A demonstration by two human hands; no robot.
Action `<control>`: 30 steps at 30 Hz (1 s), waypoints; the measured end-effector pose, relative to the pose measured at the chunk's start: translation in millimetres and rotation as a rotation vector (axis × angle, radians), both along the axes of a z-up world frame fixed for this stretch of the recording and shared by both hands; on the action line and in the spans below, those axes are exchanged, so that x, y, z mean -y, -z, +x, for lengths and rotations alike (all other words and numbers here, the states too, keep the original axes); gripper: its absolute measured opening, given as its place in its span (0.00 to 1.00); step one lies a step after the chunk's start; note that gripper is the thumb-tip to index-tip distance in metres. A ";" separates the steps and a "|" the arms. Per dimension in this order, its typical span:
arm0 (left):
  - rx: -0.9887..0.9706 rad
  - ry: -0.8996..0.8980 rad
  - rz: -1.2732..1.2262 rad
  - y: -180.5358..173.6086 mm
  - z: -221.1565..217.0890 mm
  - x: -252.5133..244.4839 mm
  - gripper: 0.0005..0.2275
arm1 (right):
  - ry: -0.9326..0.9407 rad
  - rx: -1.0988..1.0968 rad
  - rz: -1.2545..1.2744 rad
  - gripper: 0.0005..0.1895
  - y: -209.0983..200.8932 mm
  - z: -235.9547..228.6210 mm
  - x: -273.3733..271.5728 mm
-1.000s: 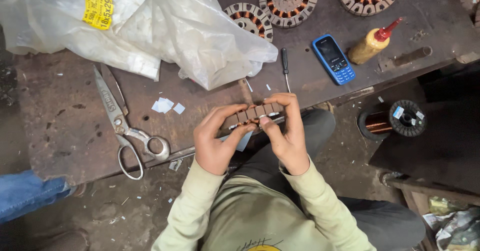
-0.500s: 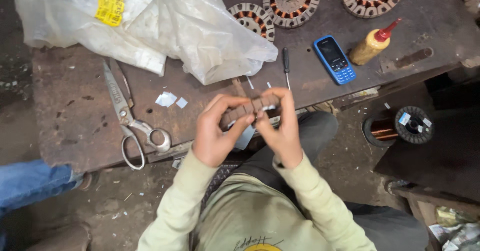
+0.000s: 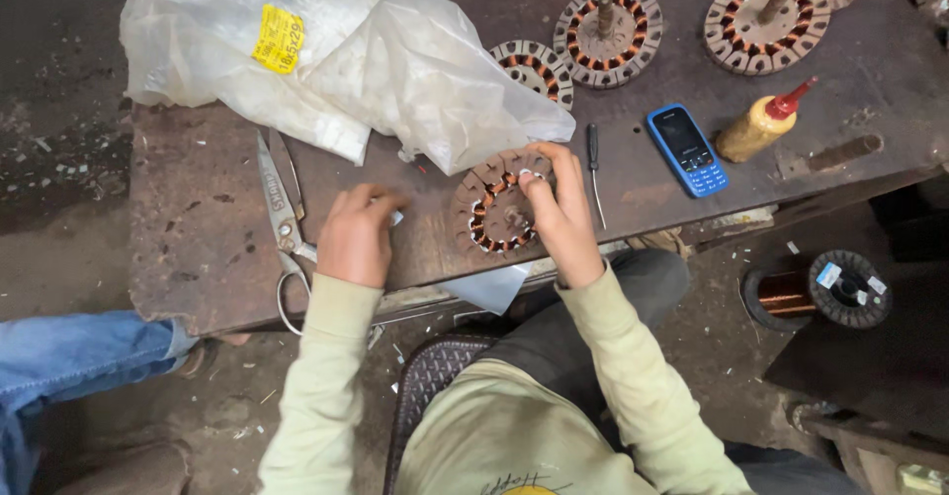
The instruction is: The person inserts small white insulating pieces into the slots of a circular stator core and uses a screwdriver to press them into place. The person repeats this process for multiple slots on the same component.
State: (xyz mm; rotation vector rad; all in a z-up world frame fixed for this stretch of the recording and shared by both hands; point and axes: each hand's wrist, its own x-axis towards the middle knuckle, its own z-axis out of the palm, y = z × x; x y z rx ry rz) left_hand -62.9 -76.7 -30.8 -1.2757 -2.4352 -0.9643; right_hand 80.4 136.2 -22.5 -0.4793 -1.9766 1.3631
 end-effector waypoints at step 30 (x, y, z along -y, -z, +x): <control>0.995 0.492 0.568 -32.0 50.4 -47.8 0.06 | -0.090 -0.137 -0.238 0.07 -41.0 35.4 46.4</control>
